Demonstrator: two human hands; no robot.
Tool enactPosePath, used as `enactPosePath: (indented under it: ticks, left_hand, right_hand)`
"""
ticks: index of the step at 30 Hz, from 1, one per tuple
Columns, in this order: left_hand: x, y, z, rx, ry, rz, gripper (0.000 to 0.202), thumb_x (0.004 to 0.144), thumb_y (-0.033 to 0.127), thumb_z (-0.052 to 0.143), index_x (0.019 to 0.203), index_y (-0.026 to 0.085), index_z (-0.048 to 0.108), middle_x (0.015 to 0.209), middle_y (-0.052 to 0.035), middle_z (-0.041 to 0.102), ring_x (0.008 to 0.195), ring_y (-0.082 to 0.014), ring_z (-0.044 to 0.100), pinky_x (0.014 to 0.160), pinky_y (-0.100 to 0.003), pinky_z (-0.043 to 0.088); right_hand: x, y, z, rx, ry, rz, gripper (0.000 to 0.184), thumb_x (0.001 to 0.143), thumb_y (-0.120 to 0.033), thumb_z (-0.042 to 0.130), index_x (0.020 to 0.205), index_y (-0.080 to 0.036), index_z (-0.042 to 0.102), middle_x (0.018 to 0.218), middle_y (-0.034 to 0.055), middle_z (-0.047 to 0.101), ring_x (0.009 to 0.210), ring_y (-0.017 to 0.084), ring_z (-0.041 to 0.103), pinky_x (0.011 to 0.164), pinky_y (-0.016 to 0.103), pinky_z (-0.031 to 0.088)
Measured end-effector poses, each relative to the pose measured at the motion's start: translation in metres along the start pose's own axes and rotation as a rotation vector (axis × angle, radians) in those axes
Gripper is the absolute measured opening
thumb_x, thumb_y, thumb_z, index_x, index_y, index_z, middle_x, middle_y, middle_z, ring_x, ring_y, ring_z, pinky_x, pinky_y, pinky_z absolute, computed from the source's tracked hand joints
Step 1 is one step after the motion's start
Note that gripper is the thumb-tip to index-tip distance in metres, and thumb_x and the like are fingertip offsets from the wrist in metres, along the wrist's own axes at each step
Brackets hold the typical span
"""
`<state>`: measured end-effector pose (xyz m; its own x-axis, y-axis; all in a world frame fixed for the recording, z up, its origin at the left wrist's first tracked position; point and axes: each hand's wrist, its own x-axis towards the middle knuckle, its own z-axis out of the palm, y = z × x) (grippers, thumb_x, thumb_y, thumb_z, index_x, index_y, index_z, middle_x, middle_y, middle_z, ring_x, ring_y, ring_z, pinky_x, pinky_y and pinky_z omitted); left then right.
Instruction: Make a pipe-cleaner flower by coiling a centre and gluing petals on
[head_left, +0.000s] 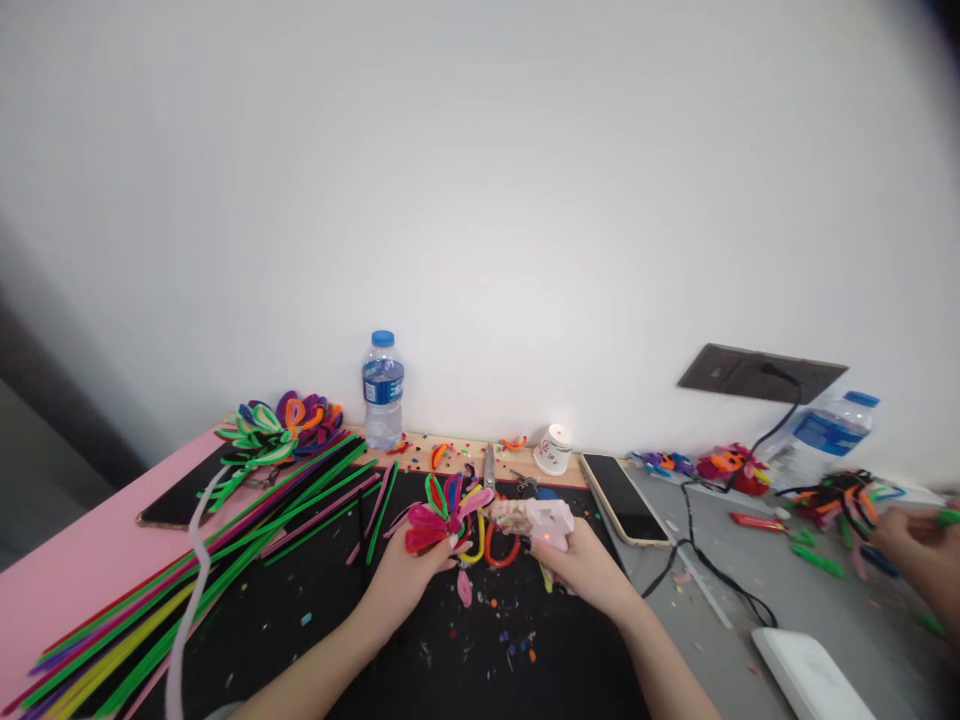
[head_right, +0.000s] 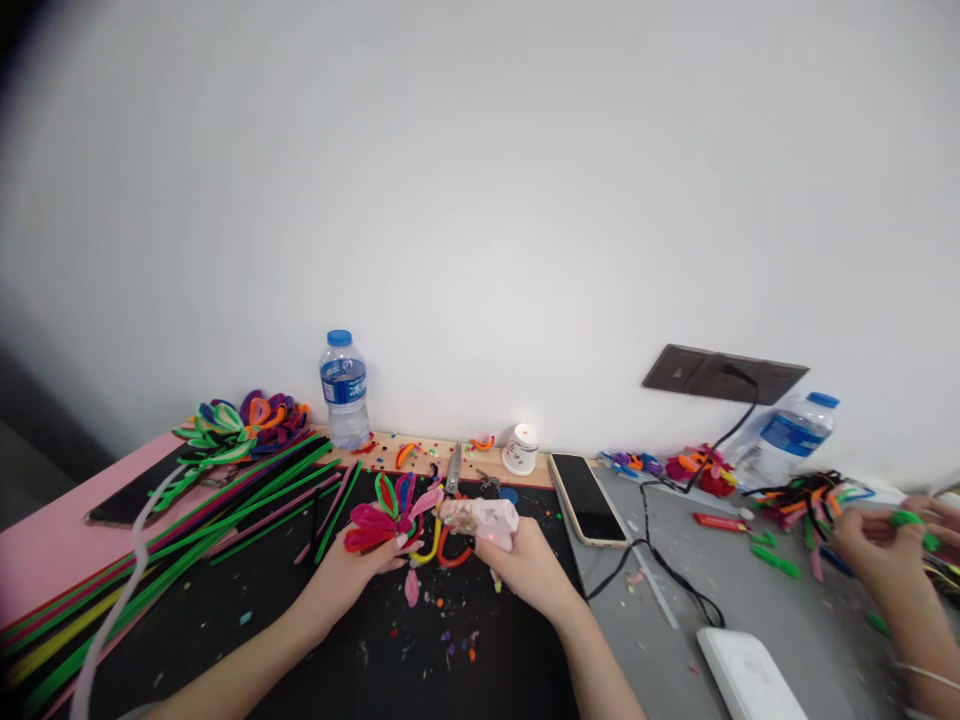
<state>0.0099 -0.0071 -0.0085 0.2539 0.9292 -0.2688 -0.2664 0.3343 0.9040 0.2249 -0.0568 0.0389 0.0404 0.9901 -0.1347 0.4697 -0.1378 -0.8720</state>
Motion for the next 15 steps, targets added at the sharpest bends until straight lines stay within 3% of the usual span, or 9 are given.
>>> enactPosePath:
  ticks: [7,11,15]
  left_hand:
    - [-0.008,0.013,0.002,-0.051,-0.021,-0.057,0.039,0.055,0.038,0.078,0.080,0.013,0.062,0.090,-0.0105,0.071,0.089,-0.0297,0.067,0.076,-0.035,0.054]
    - [-0.011,0.016,0.003,-0.060,-0.008,-0.054,0.039,0.055,0.038,0.078,0.082,0.013,0.063,0.095,-0.0127,0.071,0.090,-0.0302,0.067,0.075,-0.035,0.054]
    - [-0.011,0.015,0.003,-0.067,-0.013,-0.046,0.038,0.056,0.036,0.078,0.081,0.012,0.063,0.093,-0.0132,0.071,0.090,-0.0306,0.067,0.075,-0.034,0.055]
  right_hand:
    - [0.003,0.007,-0.017,0.276,0.056,0.032,0.029,0.075,-0.040,0.054,0.060,-0.018,0.044,0.046,-0.0055,0.043,0.040,0.007,0.035,0.040,0.019,0.028]
    - [0.004,0.012,-0.034,0.365,0.274,-0.026,0.027,0.076,-0.042,0.052,0.066,-0.017,0.047,0.053,-0.0034,0.046,0.045,0.009,0.040,0.045,0.021,0.032]
    - [0.008,0.028,-0.058,0.198,0.523,-0.014,0.019,0.074,-0.036,0.048,0.073,-0.017,0.051,0.059,-0.0011,0.050,0.051,0.013,0.046,0.048,0.023,0.035]
